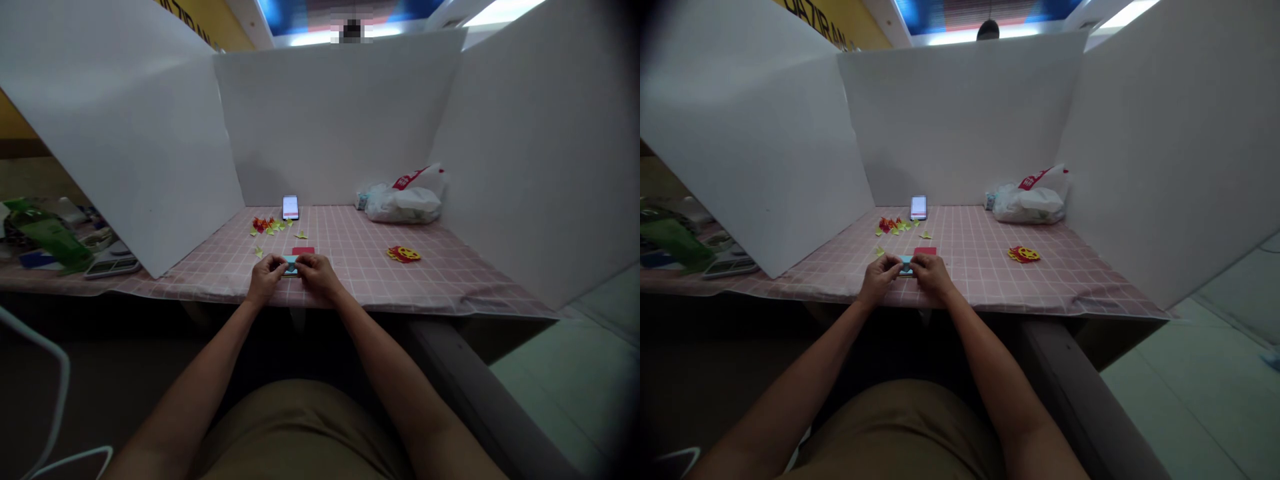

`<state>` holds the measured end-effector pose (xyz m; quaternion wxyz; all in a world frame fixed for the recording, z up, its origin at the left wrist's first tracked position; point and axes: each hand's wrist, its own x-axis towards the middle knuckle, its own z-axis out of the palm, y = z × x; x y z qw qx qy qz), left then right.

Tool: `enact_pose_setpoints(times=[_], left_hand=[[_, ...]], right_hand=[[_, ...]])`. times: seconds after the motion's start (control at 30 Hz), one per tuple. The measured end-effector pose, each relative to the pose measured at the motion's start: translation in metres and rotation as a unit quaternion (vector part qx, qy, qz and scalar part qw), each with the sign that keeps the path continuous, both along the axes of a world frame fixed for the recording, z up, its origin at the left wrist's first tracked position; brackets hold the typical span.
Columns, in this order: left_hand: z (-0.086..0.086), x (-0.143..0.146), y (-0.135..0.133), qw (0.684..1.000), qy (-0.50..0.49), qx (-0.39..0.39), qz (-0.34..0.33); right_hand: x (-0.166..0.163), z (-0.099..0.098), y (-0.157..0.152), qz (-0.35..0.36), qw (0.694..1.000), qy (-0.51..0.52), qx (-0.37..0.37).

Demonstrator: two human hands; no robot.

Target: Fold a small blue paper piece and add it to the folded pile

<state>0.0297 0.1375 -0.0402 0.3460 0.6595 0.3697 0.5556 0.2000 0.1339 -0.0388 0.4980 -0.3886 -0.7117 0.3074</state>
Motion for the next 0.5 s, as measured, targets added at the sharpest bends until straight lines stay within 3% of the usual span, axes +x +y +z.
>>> enact_pose_setpoints(times=[0.5], left_hand=[[0.0005,0.0039,-0.0005,1.0,0.002,0.005,-0.011]], right_hand=[[-0.0006,0.0037,-0.0021,-0.01,0.999,-0.039,0.018]])
